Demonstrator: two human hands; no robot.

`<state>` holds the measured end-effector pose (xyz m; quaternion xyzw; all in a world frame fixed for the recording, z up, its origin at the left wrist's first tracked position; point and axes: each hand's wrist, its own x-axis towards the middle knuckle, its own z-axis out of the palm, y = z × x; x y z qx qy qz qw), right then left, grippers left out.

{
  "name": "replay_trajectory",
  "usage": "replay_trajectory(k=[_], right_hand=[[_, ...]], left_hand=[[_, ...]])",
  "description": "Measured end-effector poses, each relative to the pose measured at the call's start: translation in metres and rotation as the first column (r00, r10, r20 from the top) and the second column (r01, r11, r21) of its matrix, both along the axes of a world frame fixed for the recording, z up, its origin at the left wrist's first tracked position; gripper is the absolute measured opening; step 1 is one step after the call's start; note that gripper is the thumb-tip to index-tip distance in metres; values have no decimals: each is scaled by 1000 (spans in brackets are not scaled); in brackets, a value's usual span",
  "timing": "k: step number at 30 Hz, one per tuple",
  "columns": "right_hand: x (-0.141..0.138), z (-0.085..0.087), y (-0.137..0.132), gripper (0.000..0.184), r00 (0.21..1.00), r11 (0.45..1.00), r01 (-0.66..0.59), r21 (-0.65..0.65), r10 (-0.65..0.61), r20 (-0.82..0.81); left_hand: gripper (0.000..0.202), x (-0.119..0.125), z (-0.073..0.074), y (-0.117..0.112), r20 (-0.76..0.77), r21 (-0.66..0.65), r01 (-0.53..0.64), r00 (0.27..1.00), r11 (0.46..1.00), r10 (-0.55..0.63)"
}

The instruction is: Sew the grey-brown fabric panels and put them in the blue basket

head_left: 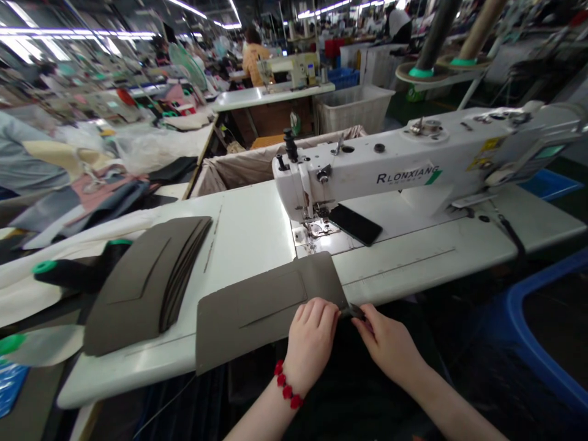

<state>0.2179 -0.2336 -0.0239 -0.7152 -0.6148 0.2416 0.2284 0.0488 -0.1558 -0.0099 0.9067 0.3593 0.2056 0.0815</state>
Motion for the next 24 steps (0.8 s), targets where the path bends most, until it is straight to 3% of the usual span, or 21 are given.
replay_trajectory(k=[4, 8, 14, 24], right_hand=[[-2, 3, -2, 17, 1000, 1000, -12, 7, 12, -7], [-4, 3, -2, 17, 1000, 1000, -8, 4, 8, 4], [-5, 3, 0, 20, 998, 1000, 15, -17, -14, 53], [-9, 6, 1, 19, 999, 999, -32, -15, 32, -2]], left_hand=[[6, 0, -1, -1, 12, -11, -15, 1000, 1000, 15], [18, -3, -1, 2, 31, -5, 40, 999, 999, -39], [7, 0, 2, 2, 25, 1, 48, 999, 999, -48], [7, 0, 5, -1, 105, -125, 6, 994, 992, 7]])
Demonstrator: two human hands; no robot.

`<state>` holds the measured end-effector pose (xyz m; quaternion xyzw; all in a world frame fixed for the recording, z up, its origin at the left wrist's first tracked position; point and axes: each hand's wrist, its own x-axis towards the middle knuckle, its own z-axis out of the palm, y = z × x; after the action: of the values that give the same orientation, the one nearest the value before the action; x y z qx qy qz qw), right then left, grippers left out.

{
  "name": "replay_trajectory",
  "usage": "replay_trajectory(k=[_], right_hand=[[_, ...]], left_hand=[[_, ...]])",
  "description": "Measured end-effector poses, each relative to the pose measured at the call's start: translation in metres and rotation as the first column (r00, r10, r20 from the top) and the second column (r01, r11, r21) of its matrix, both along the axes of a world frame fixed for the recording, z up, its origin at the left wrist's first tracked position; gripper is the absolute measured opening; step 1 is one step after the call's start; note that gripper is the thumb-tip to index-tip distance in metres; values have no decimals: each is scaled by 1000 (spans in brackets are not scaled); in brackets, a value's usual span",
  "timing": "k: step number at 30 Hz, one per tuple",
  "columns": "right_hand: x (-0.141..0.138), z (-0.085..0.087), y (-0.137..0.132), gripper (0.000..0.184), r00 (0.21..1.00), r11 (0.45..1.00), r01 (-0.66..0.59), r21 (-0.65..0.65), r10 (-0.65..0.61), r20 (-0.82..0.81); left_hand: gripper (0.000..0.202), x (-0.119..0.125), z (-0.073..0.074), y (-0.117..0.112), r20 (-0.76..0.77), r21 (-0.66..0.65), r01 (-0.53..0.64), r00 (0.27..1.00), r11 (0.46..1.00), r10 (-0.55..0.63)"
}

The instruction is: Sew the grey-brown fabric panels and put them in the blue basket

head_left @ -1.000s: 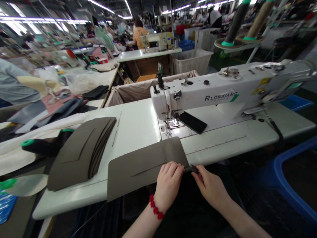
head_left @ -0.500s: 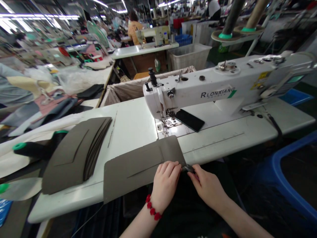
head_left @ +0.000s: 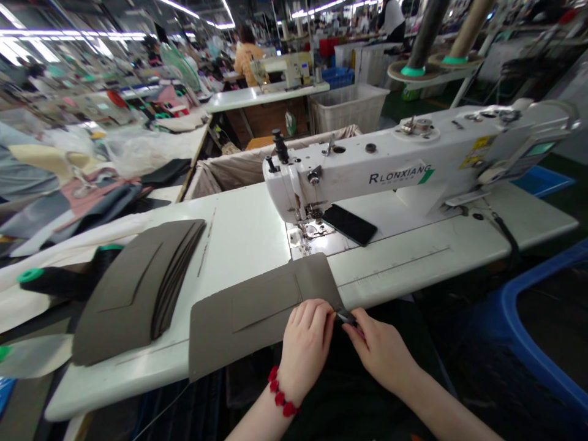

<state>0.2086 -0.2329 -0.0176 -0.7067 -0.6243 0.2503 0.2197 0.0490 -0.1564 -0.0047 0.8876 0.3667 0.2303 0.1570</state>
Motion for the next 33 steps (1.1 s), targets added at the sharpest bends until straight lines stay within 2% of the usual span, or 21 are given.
replay_trajectory(k=[3, 6, 8, 10, 11, 13, 14, 16, 18, 20, 22, 25, 26, 28, 29, 31, 33], right_hand=[[-5, -2, 2, 22, 999, 1000, 15, 20, -16, 35], [-3, -4, 3, 26, 998, 999, 31, 38, -33, 54], [1, -5, 1, 26, 997, 996, 62, 57, -64, 32], [7, -6, -1, 23, 995, 991, 100, 88, -101, 5], [9, -6, -2, 22, 994, 988, 109, 107, -109, -5], [9, -6, -4, 28, 996, 985, 93, 145, -92, -10], [8, -7, -4, 34, 998, 985, 66, 159, -67, -2], [2, -8, -3, 47, 1000, 985, -4, 174, -1, 28], [-6, -10, 0, 57, 996, 983, -64, 170, 53, 69], [-13, -14, 1, 64, 991, 979, -111, 170, 96, 95], [-16, -21, 1, 71, 978, 961, -196, 196, 178, 106], [-15, -40, -4, 81, 942, 911, -333, 241, 313, 121], [-13, -47, -7, 82, 935, 905, -352, 238, 331, 126], [-8, -62, -13, 84, 931, 908, -362, 211, 339, 137], [-5, -68, -17, 84, 929, 910, -364, 196, 341, 143], [2, -76, -24, 83, 922, 908, -381, 177, 358, 146], [9, -80, -31, 83, 917, 903, -394, 171, 375, 133]], left_hand=[[8, -1, -1, -3, 24, -40, 20, 1000, 999, -19], [10, -9, 7, -2, 62, -94, 93, 994, 991, -87], [11, -24, 17, 7, 84, -122, 181, 982, 976, -171], [17, -48, 26, 24, 61, -125, 191, 981, 974, -185], [21, -61, 29, 35, 24, -118, 138, 990, 983, -136], [31, -89, 31, 59, -106, -82, -48, 994, 995, 39], [44, -101, 30, 69, -180, -46, -132, 976, 990, 121], [73, -120, 27, 84, -302, 28, -222, 928, 975, 220], [85, -131, 27, 91, -374, 75, -260, 887, 963, 269], [78, -133, 30, 91, -407, 46, -300, 865, 953, 292], [56, -133, 37, 89, -392, -78, -315, 882, 946, 262], [33, -142, 54, 87, -228, -362, -248, 958, 899, 173], [31, -151, 63, 88, -154, -449, -225, 973, 865, 173], [31, -177, 82, 96, -19, -567, -225, 965, 792, 261], [35, -194, 94, 104, 35, -588, -257, 939, 767, 342], [44, -232, 116, 126, 129, -513, -398, 840, 761, 526], [50, -268, 133, 155, 122, -426, -509, 787, 748, 605]])
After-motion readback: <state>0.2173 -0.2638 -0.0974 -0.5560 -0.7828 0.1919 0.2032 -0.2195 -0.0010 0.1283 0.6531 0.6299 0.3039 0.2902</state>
